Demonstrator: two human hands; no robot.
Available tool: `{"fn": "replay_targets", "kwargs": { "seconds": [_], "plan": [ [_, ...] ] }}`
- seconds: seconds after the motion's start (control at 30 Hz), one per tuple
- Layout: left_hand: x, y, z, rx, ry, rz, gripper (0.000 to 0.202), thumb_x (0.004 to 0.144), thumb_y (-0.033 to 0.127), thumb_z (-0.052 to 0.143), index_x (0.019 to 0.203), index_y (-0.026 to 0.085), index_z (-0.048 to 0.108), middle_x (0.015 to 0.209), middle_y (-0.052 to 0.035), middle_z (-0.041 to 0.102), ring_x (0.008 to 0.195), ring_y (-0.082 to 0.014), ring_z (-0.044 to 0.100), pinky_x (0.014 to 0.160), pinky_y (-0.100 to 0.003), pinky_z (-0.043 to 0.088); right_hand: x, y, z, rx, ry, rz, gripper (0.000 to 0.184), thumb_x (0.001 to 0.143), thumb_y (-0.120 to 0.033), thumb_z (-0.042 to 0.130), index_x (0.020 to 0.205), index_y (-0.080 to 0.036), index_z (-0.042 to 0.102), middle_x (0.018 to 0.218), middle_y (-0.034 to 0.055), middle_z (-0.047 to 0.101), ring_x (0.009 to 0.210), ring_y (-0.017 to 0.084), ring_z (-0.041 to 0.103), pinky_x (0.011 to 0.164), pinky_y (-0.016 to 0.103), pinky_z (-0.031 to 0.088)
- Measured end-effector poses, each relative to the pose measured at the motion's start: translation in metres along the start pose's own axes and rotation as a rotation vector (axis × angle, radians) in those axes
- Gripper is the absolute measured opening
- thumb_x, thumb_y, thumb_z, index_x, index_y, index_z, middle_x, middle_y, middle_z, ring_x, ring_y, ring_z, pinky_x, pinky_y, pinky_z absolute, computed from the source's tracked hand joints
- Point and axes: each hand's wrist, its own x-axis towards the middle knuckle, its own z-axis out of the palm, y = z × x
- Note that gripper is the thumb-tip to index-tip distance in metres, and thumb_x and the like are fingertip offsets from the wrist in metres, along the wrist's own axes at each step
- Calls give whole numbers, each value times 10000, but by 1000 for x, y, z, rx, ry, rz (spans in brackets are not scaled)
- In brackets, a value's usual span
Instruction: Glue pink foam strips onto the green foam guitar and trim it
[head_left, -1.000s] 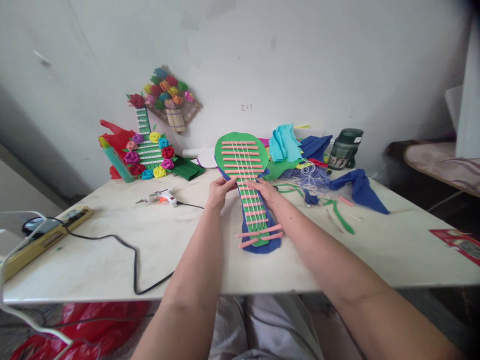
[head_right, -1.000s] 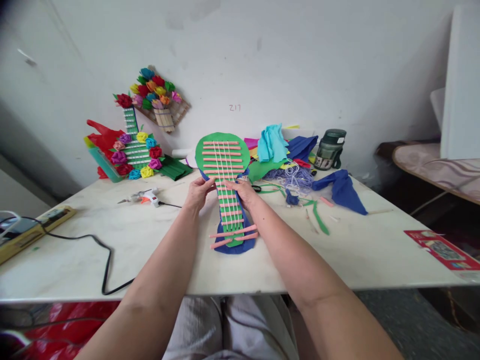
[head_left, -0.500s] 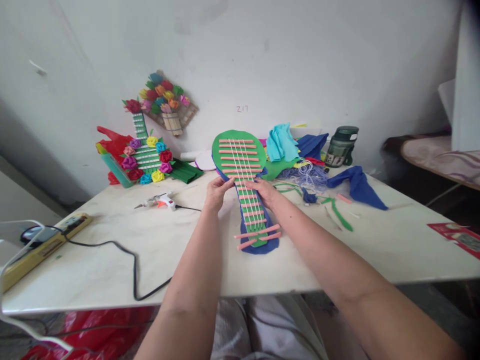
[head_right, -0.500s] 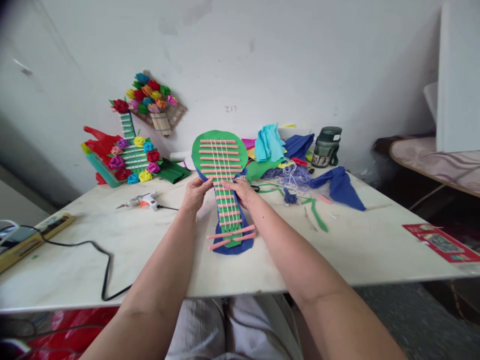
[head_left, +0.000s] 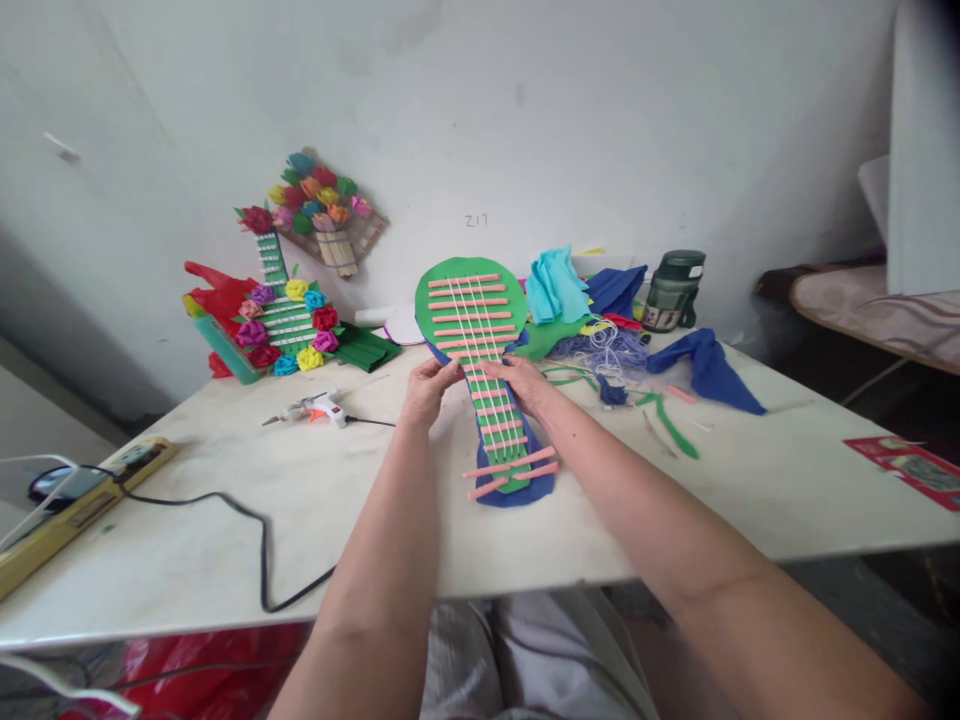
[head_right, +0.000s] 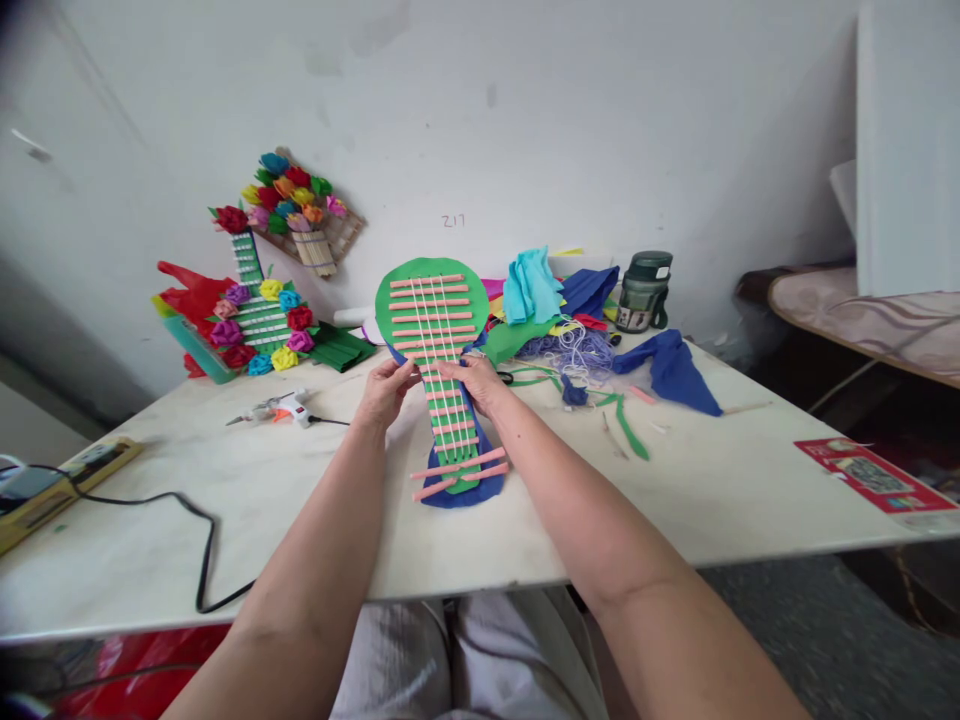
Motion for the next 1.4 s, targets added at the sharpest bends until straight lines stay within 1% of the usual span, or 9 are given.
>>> {"fn": "replay_targets", "kwargs": {
  "seconds": [0.13,0.4,0.53,0.73,0.87,1.0,1.1,1.23,1.4],
  "plan": [
    [0,0,-2,-71,4,-10,319,578,422,816,642,152,659,662,-16,653,644,-127,616,733,-312,520,-1,-2,0,-6,-3,-7,290,509,-273,855,685,-166,651,618,-3,694,546,138,626,595,278,544],
    [-3,1,-6,-69,-23,-69,257,527,316,849,638,156,682,678,-27,677,660,-140,633,783,-338,509,-6,-12,-7,-36,-101,72,280,584,-258,833,774,-162,650,663,17,707,557,150,636,583,299,566],
    [-3,4,-7,-25,-33,-81,255,514,297,852,642,152,685,722,-48,703,679,-154,646,780,-341,506,-5,-17,-10,-43,-73,84,245,621,-226,820,780,-153,648,647,21,703,538,145,630,539,275,555],
    [-1,6,-9,38,46,-70,281,526,283,829,695,131,662,738,-61,707,608,-126,635,656,-273,505,-12,-27,-7,-120,-31,75,204,658,-219,799,759,-138,642,619,25,696,506,135,613,522,266,541],
    [2,8,-9,16,58,-75,320,520,234,791,793,134,659,672,-7,674,398,-71,523,420,-211,413,-13,-28,-6,-141,-34,89,232,627,-222,818,747,-140,637,636,29,705,508,137,615,518,275,547],
    [3,15,-6,-85,110,-110,241,588,188,718,803,135,623,695,-25,680,534,-115,635,494,-205,474,-9,-23,-7,-148,-12,100,255,597,-230,838,702,-151,619,636,28,707,505,133,617,512,266,552],
    [3,21,-5,-124,98,-202,198,664,299,683,751,142,600,680,-49,679,577,-146,662,500,-215,475,-6,-20,-9,-165,-7,111,255,587,-228,842,700,-150,627,626,30,706,502,140,622,500,262,548],
    [6,19,-7,17,120,-291,422,680,575,657,679,162,573,559,-33,620,363,-102,524,344,-226,282,-5,-17,-10,-192,-29,121,229,585,-218,837,715,-151,662,612,23,703,504,139,626,494,251,540],
    [7,12,-11,122,216,-292,566,681,715,583,727,152,615,523,-51,608,422,-144,565,386,-251,276,-6,-15,-4,-233,-80,123,241,544,-230,850,688,-147,675,621,14,703,544,129,636,555,245,548]
  ]
}}
